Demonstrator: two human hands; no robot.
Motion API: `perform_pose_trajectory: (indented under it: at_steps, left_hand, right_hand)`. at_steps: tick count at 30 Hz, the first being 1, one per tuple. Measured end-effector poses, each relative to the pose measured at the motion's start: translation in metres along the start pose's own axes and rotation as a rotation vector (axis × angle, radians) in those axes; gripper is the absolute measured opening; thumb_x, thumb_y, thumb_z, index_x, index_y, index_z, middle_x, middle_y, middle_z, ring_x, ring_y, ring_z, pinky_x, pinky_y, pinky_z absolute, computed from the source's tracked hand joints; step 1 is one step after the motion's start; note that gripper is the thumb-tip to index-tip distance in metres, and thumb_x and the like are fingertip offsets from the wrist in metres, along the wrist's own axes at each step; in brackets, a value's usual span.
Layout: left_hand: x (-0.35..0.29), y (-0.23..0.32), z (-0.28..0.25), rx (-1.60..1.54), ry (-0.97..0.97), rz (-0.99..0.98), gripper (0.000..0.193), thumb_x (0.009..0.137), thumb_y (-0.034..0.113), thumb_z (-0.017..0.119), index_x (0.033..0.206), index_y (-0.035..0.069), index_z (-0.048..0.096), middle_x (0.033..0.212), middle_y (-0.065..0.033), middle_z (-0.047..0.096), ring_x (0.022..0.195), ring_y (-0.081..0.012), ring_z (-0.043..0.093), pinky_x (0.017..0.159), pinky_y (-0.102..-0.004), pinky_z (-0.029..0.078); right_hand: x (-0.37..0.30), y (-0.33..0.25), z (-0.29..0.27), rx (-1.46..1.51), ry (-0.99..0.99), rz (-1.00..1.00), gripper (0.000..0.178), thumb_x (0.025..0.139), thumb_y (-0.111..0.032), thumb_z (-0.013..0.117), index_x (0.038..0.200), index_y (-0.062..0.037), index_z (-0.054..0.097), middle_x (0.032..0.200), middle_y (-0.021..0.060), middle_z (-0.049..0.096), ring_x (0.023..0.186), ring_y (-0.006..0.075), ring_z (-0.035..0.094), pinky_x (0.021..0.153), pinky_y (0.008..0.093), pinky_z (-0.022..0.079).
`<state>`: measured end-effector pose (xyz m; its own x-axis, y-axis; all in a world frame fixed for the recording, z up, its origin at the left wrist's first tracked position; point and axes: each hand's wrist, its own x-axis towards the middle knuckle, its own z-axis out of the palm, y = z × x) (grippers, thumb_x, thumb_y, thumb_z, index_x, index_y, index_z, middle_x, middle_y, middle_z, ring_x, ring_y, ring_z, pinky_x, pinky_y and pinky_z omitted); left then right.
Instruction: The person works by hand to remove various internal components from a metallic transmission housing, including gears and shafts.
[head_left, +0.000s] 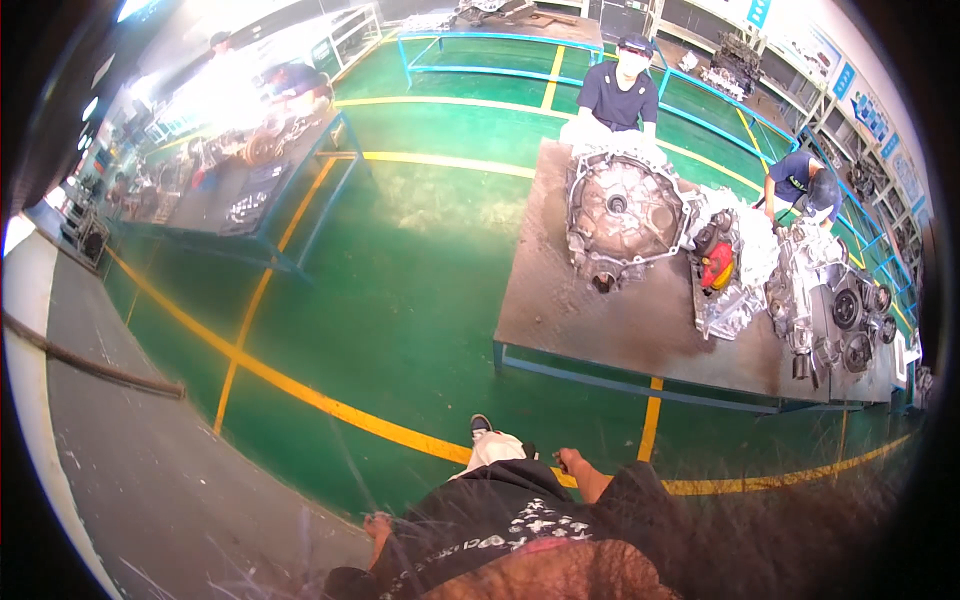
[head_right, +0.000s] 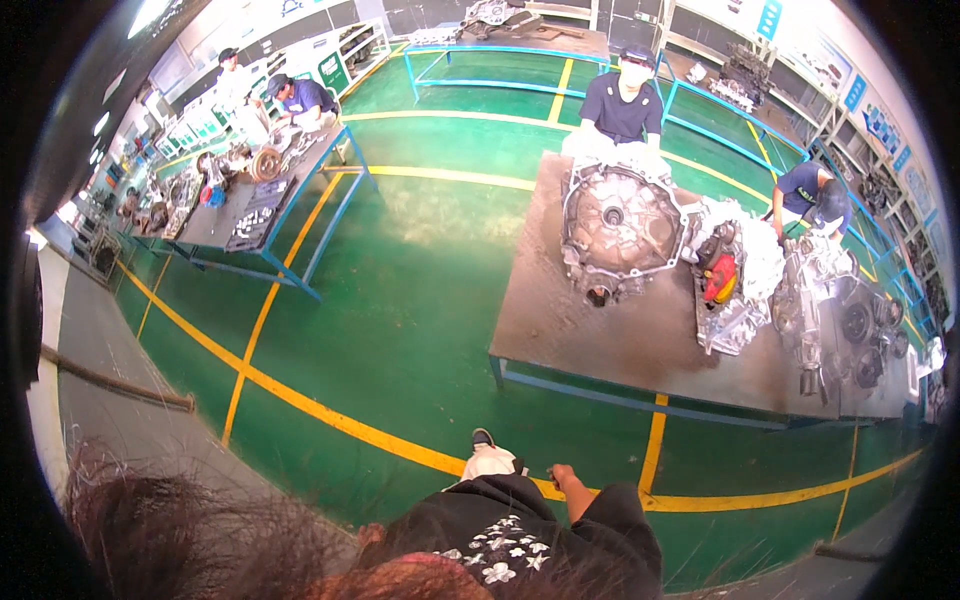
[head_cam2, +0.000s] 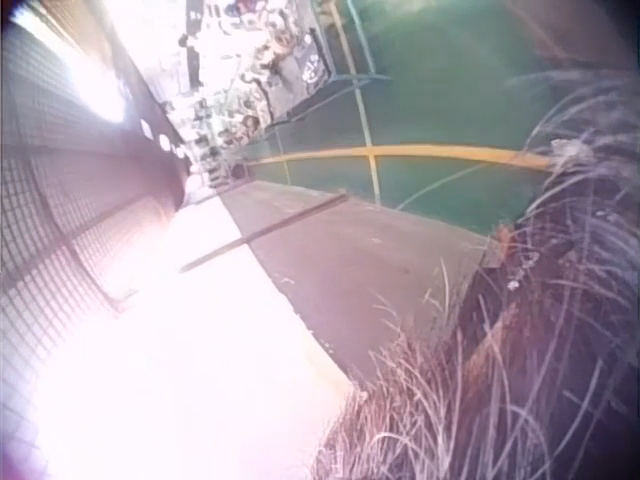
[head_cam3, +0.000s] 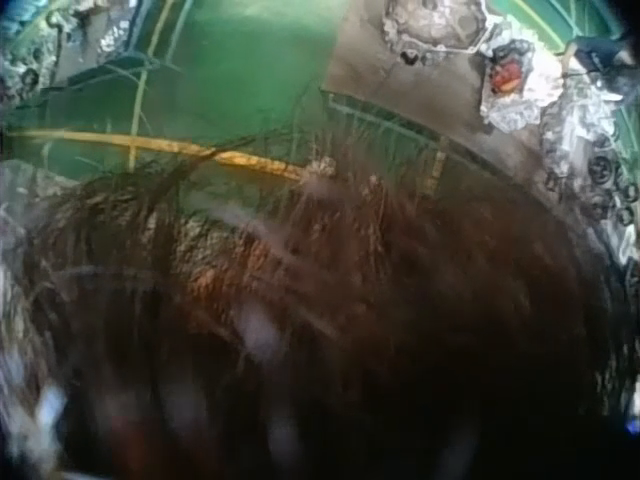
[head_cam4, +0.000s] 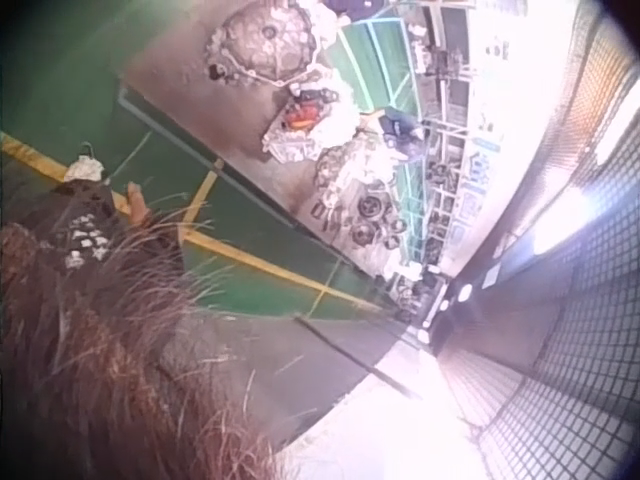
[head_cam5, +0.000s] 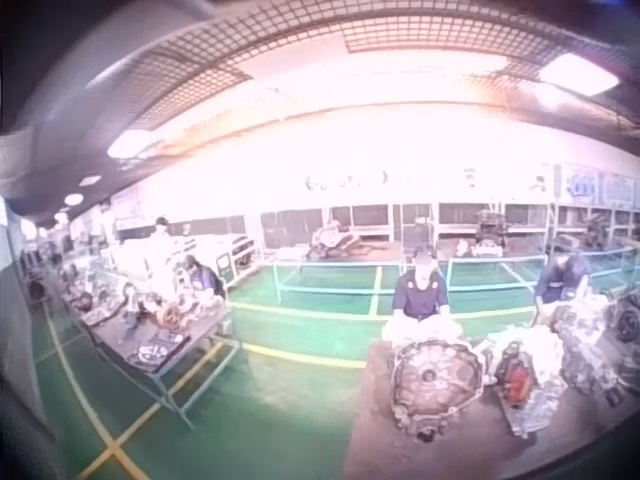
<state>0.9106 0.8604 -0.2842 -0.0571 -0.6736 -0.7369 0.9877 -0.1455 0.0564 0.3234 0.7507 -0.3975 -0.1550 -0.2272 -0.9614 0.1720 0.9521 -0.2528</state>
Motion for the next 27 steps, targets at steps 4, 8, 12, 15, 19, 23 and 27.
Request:
perform_pose_trajectory:
  at_steps: [4,8,12,15,19,23,27]
  left_hand:
    - [0.046,0.075,0.056,0.127,0.069,0.053,0.044,0.095,0.039,0.053,0.12,0.003,0.056,0.095,-0.0117,0.062,0.084,-0.0289,0.06,0.071,-0.0457,0.05]
    - [0.143,0.105,0.099,0.554,0.626,0.625,0.074,0.086,-0.004,0.065,0.149,0.01,0.029,0.094,-0.0162,0.067,0.081,-0.0253,0.067,0.063,-0.038,0.055]
    - [0.23,0.142,0.141,0.523,0.616,0.776,0.069,0.087,-0.004,0.066,0.145,0.011,0.033,0.088,-0.0152,0.068,0.065,-0.0243,0.065,0.051,-0.0351,0.05]
    - [0.292,0.162,0.163,0.632,0.654,0.633,0.048,0.091,0.008,0.061,0.135,0.009,0.042,0.088,-0.0133,0.067,0.067,-0.0242,0.063,0.053,-0.0353,0.049]
    - [0.355,0.243,0.223,0.744,0.497,0.476,0.036,0.096,0.015,0.057,0.129,0.005,0.047,0.086,-0.0115,0.064,0.069,-0.023,0.061,0.056,-0.0352,0.049]
    - [0.407,0.325,0.317,0.354,0.339,-0.078,0.059,0.091,-0.002,0.063,0.141,0.007,0.035,0.084,-0.0112,0.064,0.063,-0.0196,0.06,0.052,-0.0323,0.049]
    - [0.526,0.314,0.419,1.098,0.335,0.497,0.055,0.09,-0.002,0.063,0.139,0.008,0.041,0.091,-0.0114,0.063,0.07,-0.02,0.06,0.059,-0.0336,0.054]
  right_hand:
    - [-0.015,-0.129,0.072,-0.007,-0.054,-0.187,0.024,0.089,-0.022,0.067,0.073,-0.006,0.059,0.06,0.0052,0.05,0.046,0.0163,0.041,0.042,0.034,0.032]
    - [-0.03,-0.225,0.113,0.032,-0.081,-0.473,0.018,0.092,-0.024,0.061,0.096,-0.0074,0.068,0.059,0.0028,0.047,0.046,0.0128,0.04,0.042,0.0304,0.029]
    - [-0.02,-0.3,0.149,0.003,-0.078,-0.448,0.028,0.094,-0.021,0.058,0.116,-0.0085,0.07,0.06,0.002,0.044,0.048,0.0129,0.041,0.045,0.0296,0.031]
    - [-0.007,-0.263,0.143,0.252,0.113,-0.363,0.021,0.093,-0.021,0.059,0.104,-0.0076,0.07,0.059,0.0025,0.043,0.048,0.0142,0.04,0.045,0.0305,0.032]
    - [0.004,-0.219,0.191,0.349,0.286,-0.161,0.019,0.093,-0.021,0.057,0.094,-0.0058,0.068,0.057,0.0046,0.044,0.044,0.0177,0.04,0.044,0.0358,0.033]
    - [-0.035,-0.217,0.238,0.654,0.223,0.038,0.014,0.091,-0.02,0.062,0.091,-0.0073,0.067,0.06,0.0028,0.041,0.047,0.0163,0.035,0.047,0.0353,0.035]
    - [-0.073,-0.241,0.28,0.86,0.285,-0.036,0.016,0.091,-0.025,0.065,0.088,-0.0095,0.066,0.068,0.0009,0.046,0.048,0.0162,0.036,0.048,0.0363,0.035]
